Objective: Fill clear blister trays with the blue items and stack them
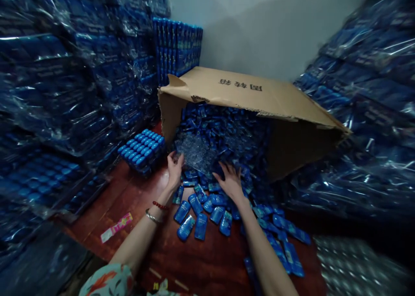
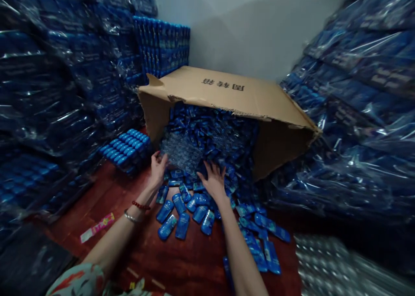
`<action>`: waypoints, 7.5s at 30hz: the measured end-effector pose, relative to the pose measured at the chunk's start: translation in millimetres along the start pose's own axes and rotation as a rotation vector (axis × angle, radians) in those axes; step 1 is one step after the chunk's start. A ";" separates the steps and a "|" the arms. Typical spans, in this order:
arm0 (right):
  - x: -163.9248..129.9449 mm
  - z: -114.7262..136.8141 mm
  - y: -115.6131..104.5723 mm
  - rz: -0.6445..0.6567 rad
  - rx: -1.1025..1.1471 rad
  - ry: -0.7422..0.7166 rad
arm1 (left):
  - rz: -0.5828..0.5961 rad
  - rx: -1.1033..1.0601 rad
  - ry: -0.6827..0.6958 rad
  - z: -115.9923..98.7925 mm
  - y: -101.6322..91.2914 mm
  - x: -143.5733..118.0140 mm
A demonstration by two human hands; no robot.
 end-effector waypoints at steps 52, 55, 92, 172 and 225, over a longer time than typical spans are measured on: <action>-147.0 33.8 -19.4 0.165 0.453 0.049 | 0.908 1.102 0.294 -25.3 -38.2 -139.5; -166.9 25.2 -18.3 0.250 0.764 0.288 | 1.051 1.075 0.286 -23.0 -45.5 -154.2; -213.9 77.6 -20.8 0.166 0.208 -0.106 | 1.229 1.241 0.151 -47.4 -45.6 -210.5; -191.8 100.1 -63.1 0.140 -0.123 -0.518 | 1.050 0.590 0.485 -40.3 -87.5 -210.6; -152.2 1.2 -47.8 0.105 0.627 0.199 | 0.460 0.565 0.172 -81.3 -105.7 -163.3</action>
Point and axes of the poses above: each hand's wrist, its own x-axis towards the middle knuckle, its own y-axis out of the palm, z = x × y, the point moved 6 cm from there along x, towards the middle knuckle, and after that the axes turned 15 degrees about -x, right-handed, at the moved point
